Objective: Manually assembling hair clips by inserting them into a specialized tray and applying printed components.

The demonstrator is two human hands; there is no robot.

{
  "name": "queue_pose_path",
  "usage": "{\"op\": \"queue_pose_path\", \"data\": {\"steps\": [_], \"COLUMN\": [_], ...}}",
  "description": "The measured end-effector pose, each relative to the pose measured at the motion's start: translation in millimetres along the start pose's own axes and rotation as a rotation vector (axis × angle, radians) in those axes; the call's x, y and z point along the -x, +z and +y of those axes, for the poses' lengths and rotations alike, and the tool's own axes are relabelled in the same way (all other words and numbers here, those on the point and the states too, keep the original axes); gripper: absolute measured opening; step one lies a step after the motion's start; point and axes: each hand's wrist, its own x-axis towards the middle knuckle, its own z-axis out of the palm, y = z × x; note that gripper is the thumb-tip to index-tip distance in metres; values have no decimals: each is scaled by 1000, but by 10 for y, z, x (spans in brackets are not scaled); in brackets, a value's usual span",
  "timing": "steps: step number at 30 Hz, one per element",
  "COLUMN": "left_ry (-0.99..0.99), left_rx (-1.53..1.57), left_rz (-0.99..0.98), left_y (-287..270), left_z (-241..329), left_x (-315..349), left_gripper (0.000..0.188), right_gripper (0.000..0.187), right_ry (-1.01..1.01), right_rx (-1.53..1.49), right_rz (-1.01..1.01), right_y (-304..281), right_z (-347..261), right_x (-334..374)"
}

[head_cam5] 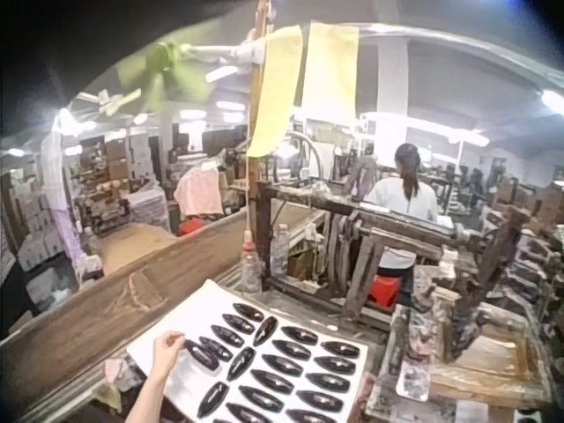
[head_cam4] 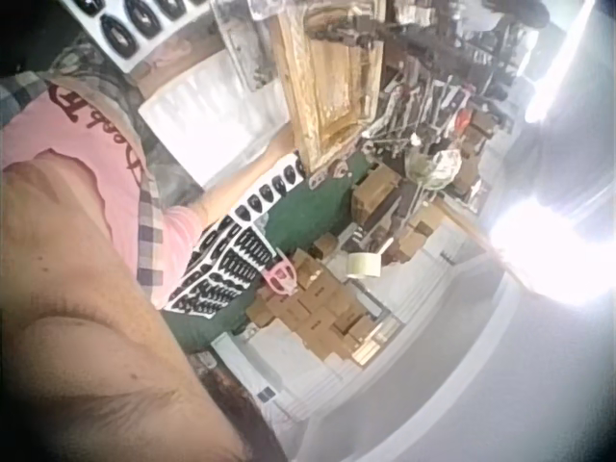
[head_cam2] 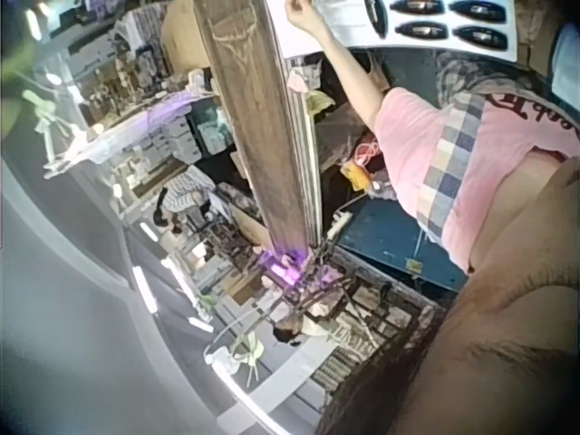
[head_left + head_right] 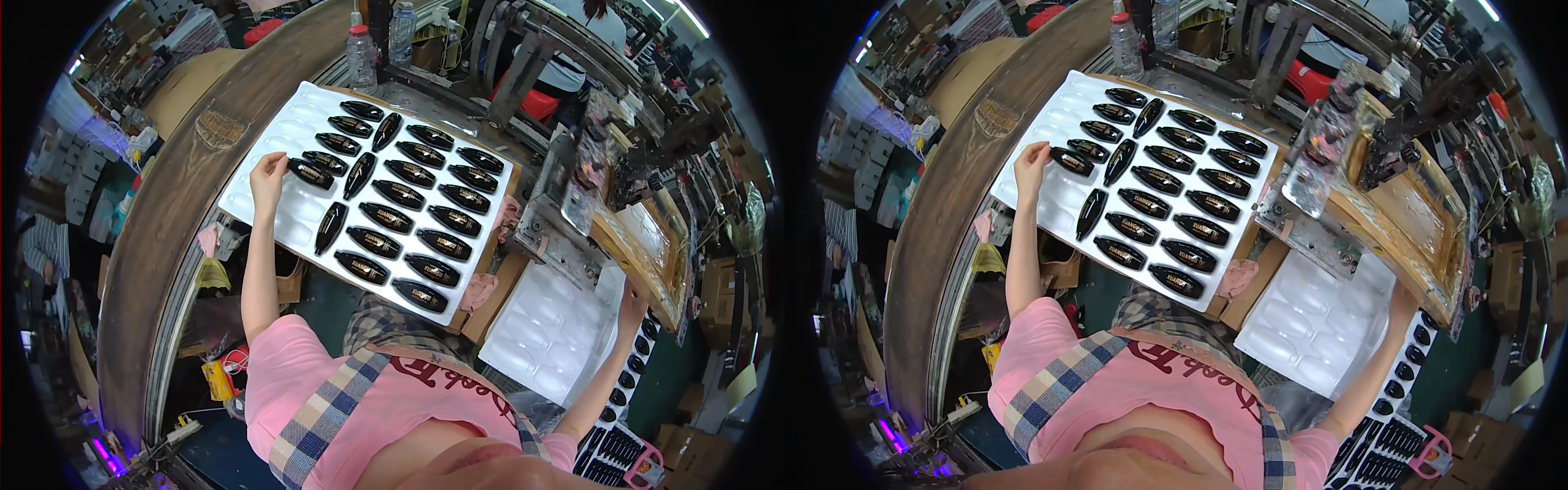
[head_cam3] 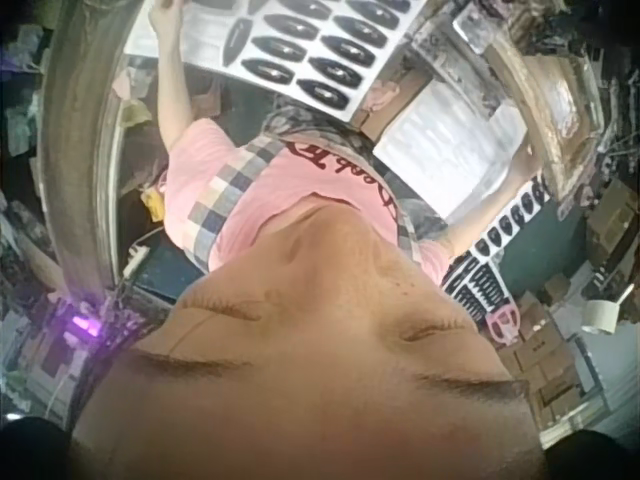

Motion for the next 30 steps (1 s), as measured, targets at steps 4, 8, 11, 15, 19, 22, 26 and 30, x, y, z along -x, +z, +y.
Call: {"op": "queue_pose_path", "data": {"steps": [4, 8, 11, 15, 19, 22, 26, 30], "left_ry": [132, 460, 553, 535, 783, 940, 356, 158], "left_rx": [-435, -793, -564, -172, -98, -1, 300, 522], "left_rz": [12, 93, 101, -430, -713, -746, -899, -833], "left_y": [-40, 104, 566, 1653, 2502, 3101, 3127, 2696], "left_z": [-246, -42, 427, 1390, 1668, 1590, 1866, 1927], "left_x": [27, 12, 44, 432, 735, 750, 649, 466], "left_gripper": [17, 16, 15, 15, 30, 28, 23, 18], "right_gripper": [60, 58, 50, 33, 35, 45, 43, 45], "right_ry": [250, 353, 225, 188, 153, -2, -175, -246], "right_rx": [642, 659, 441, -87, -387, -562, -499, -337], "right_rz": [3, -16, 133, 168, -9, -55, -149, -186], "right_y": [-89, -172, -176, -131, 13, 123, 304, 619], "right_z": [466, 500, 594, 587, -336, -867, -1458, -1825], "right_x": [31, 55, 95, 176, 272, 261, 97, -1]}}
